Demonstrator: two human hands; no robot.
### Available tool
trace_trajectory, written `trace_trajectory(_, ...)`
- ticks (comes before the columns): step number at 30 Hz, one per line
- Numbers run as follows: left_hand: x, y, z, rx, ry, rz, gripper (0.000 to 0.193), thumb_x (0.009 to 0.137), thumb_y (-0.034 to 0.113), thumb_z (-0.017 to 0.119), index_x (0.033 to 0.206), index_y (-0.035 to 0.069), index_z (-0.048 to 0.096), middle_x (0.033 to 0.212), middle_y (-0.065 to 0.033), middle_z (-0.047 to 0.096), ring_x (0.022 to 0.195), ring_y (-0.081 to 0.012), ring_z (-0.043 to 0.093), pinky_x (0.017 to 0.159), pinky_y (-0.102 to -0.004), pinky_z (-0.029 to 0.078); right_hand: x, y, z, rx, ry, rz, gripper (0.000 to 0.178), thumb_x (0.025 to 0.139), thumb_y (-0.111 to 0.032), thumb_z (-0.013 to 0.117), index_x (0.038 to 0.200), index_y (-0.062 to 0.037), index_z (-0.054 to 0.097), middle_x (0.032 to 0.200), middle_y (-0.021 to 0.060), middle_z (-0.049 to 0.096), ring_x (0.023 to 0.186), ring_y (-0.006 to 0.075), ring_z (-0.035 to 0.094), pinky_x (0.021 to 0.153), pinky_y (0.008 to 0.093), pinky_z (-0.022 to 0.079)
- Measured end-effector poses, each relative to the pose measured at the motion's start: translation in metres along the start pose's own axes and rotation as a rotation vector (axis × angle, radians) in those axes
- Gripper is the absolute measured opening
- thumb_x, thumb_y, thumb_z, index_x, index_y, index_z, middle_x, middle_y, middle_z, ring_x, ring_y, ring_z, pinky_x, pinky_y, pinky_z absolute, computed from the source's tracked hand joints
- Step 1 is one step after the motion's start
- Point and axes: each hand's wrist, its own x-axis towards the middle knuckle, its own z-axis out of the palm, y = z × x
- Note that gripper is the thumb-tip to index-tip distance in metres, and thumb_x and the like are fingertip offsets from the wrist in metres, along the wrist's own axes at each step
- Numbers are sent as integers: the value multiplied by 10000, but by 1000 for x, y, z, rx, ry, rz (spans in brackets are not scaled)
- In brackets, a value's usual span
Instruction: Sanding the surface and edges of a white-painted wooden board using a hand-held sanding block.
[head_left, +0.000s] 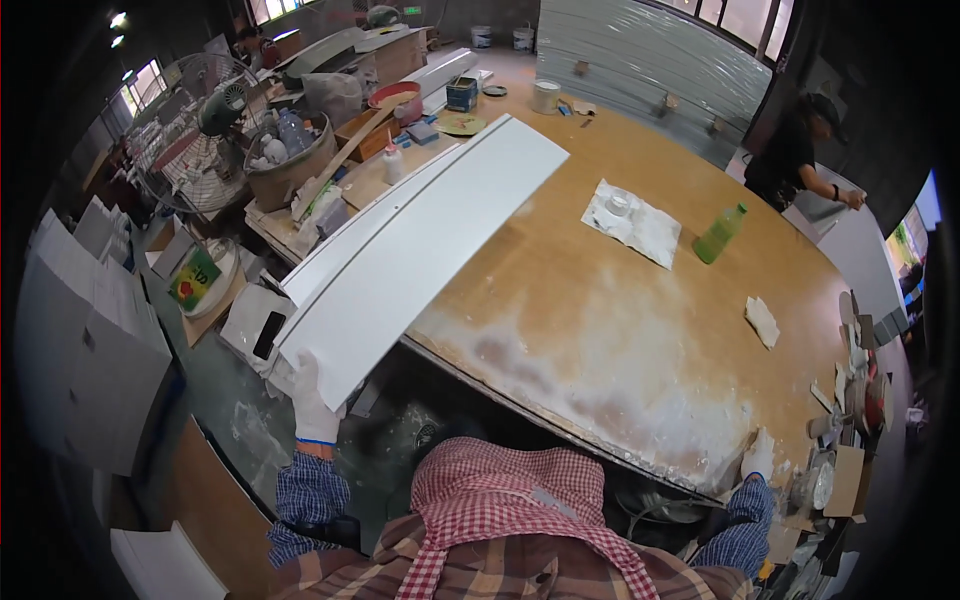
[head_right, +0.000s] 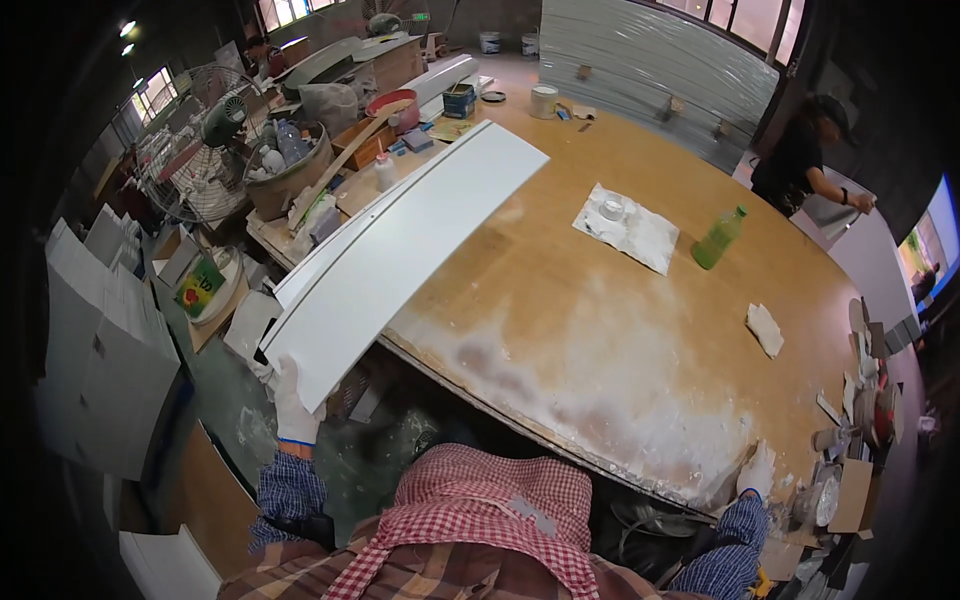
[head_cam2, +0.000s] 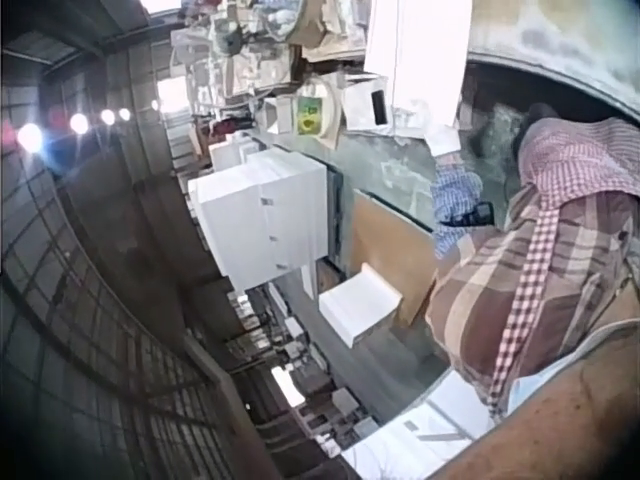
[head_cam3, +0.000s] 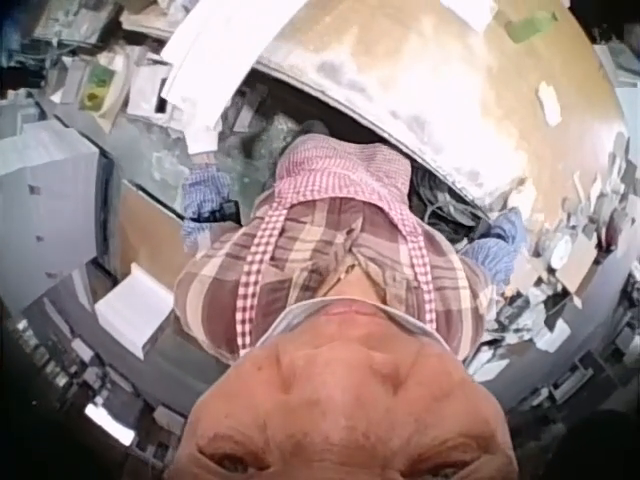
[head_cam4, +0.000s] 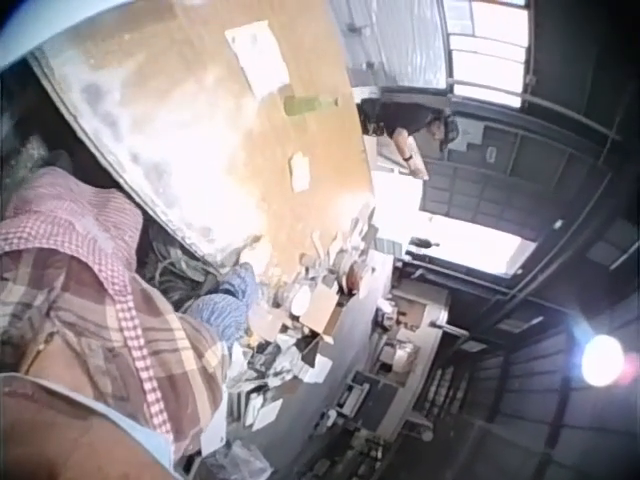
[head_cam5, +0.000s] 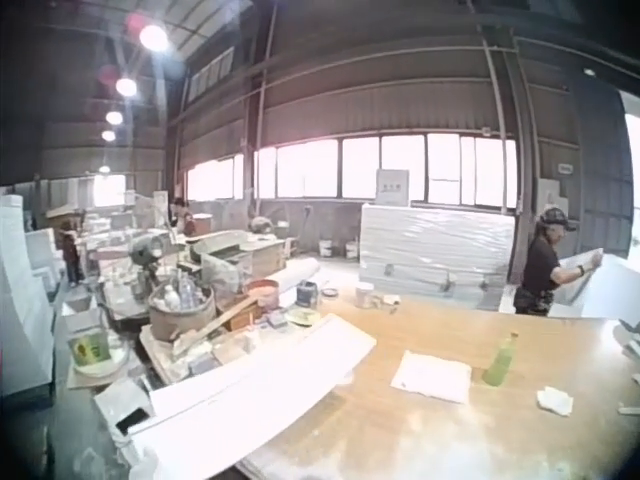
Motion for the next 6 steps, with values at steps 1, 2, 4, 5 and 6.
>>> trace_trajectory(1, 12, 4, -9, -1, 2, -3, 596, 1076, 475, 524, 1434, 0, 488, 1248, -119, 679, 1028, -226, 726, 787, -346, 623, -4, -15, -18, 54, -91, 70, 571, 981, -262, 606, 1535, -236, 468, 1504, 140, 526, 1364, 371, 522, 1136, 601, 369)
trace_trajectory(2, 24, 8, -13, 29, 6, 17, 583, 1073, 464, 538, 1431, 6, 488, 1271, -118, 669, 1053, -231, 719, 799, -356, 631, -4, -31, -40, -81, -180, 130, 663, 937, -255, 657, 1557, -222, 424, 1568, 139, 458, 1400, 383, 481, 1151, 563, 371)
trace_trajectory(4, 47, 15, -13, 21, -1, 3, 587, 1054, 460, 581, 1424, 14, 490, 1282, -118, 664, 1069, -220, 715, 801, -339, 635, -3, -31, -48, -93, -87, 158, 681, 937, -257, 660, 1567, -205, 407, 1568, 156, 456, 1408, 372, 478, 1160, 566, 364)
trace_trajectory(5, 58, 18, -10, 18, -10, -8, 587, 1054, 460, 581, 1424, 14, 490, 1282, -118, 664, 1069, -220, 715, 801, -339, 635, 1, -24, -52, -104, 9, 180, 699, 938, -258, 663, 1577, -187, 391, 1569, 173, 454, 1416, 361, 475, 1169, 568, 357)
trace_trajectory(6, 70, 20, -8, 40, 7, -45, 607, 1044, 467, 597, 1424, 7, 490, 1253, -125, 676, 1032, -188, 723, 747, -267, 618, 1, -26, -55, -111, 9, 192, 699, 938, -258, 663, 1577, -187, 391, 1569, 173, 454, 1416, 361, 475, 1169, 568, 357)
